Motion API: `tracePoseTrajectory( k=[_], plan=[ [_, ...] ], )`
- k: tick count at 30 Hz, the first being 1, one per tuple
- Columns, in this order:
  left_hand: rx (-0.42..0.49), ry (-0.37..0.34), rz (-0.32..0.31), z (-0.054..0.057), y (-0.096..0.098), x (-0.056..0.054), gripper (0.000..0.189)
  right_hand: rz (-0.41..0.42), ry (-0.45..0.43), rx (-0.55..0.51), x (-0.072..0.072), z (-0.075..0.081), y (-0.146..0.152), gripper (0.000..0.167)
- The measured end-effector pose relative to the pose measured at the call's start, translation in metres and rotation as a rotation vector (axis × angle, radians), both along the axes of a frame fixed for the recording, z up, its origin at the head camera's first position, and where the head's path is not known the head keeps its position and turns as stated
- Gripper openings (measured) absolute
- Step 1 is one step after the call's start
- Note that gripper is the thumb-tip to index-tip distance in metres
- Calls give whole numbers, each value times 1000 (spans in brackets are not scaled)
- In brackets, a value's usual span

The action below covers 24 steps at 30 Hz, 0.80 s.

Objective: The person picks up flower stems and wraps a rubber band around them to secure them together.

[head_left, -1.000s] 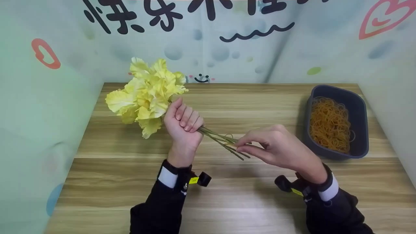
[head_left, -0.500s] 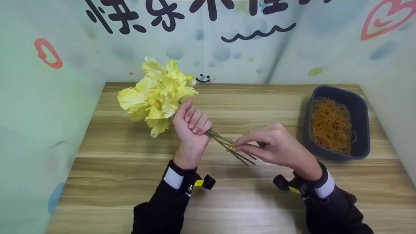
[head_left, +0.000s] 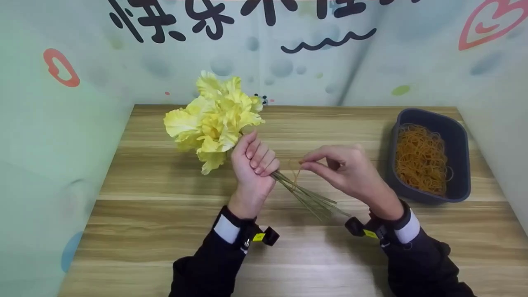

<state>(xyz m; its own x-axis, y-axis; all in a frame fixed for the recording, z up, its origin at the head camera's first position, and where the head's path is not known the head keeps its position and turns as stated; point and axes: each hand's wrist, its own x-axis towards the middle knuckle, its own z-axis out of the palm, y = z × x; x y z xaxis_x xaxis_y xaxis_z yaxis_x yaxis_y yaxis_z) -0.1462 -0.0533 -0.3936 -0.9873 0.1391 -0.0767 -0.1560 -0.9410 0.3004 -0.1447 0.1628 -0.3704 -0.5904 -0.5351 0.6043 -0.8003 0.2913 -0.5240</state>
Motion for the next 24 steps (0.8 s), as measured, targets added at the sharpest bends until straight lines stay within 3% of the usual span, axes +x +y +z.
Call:
tracePoseTrajectory(
  k=[8,15,24],
  plan=[
    [-6,-2,-62,2,5,5,67,-105,4,11,-9,-2,2,14],
    [4,-6,-66,6,4,8,66,-185,-46,128,-17,-7,7,8],
    [44,1,-54,12,-2,8,67,-129,-61,272,-23,-13,6,8]
  ],
)
